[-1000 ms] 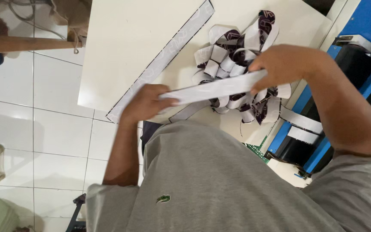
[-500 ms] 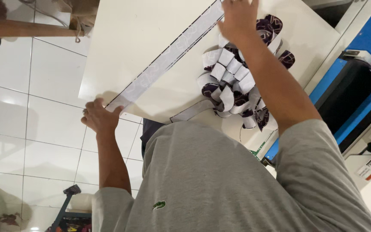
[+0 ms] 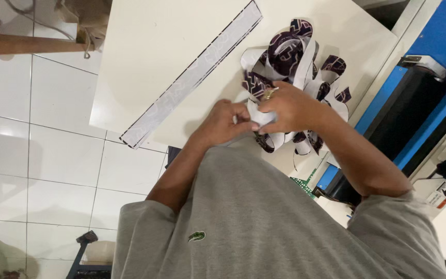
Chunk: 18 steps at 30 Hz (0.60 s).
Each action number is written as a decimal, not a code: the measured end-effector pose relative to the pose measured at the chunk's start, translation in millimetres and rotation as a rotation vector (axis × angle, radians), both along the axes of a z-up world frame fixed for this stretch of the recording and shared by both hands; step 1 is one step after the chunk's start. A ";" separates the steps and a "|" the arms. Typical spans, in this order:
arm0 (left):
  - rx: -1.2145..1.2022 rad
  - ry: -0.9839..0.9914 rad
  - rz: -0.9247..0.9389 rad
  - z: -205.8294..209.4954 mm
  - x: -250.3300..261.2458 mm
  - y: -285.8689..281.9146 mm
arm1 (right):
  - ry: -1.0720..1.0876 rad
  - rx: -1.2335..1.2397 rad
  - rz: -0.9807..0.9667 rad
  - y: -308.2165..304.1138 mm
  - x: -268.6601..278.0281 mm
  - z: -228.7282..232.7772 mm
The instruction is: The person repeatedly folds long strips of patterned fabric and white paper on a white table. They align the materials, fold them in half, and stack the folded pieces. The person also moves to a different table to continue folding and stacking the materials.
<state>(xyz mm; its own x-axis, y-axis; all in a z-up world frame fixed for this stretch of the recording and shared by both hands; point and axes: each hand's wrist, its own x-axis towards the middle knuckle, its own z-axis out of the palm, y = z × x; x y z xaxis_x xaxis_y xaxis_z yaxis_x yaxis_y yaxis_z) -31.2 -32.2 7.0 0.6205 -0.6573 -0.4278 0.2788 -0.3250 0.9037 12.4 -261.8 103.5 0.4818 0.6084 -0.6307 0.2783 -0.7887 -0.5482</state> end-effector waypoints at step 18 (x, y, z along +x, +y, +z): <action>-0.081 0.002 0.396 71.4 -14.5 178.8 | 0.599 0.048 0.099 35.4 110.2 38.1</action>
